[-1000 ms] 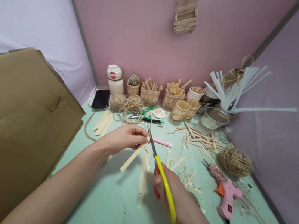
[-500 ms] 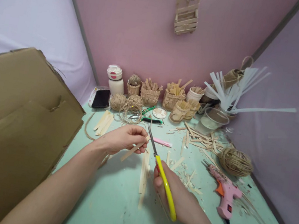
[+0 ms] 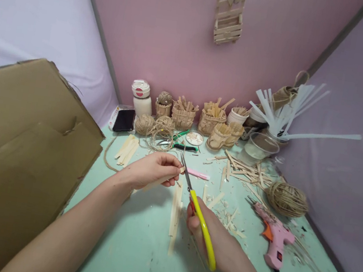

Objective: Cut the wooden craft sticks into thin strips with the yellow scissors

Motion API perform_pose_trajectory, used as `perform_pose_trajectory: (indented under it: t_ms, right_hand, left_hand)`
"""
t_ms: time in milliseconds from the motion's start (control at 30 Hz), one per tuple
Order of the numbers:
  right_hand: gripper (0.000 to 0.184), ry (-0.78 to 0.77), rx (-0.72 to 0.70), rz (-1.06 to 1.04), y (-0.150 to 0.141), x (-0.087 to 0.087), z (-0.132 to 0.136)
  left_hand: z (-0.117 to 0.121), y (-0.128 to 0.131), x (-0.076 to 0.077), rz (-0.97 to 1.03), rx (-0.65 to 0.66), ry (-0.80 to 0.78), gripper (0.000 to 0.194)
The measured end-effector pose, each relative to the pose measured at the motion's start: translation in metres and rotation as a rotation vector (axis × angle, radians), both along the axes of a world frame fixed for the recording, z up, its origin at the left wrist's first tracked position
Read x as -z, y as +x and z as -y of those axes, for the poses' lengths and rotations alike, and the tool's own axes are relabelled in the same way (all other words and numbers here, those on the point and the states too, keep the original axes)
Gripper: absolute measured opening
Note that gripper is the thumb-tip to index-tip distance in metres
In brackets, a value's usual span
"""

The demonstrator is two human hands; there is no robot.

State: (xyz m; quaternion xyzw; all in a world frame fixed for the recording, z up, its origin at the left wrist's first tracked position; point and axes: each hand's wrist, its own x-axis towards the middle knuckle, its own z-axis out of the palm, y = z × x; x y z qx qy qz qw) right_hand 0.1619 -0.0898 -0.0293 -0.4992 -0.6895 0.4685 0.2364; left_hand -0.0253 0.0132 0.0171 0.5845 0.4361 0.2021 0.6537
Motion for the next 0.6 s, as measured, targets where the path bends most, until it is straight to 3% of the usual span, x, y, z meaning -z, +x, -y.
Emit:
perform_pose_trajectory:
  t_ms: [600]
  right_hand:
    - [0.044,0.002,0.009,0.028,0.0007,0.0028,-0.0014]
  left_hand:
    - [0.0026,0.0041,-0.0048,-0.05,-0.014,0.011,0.015]
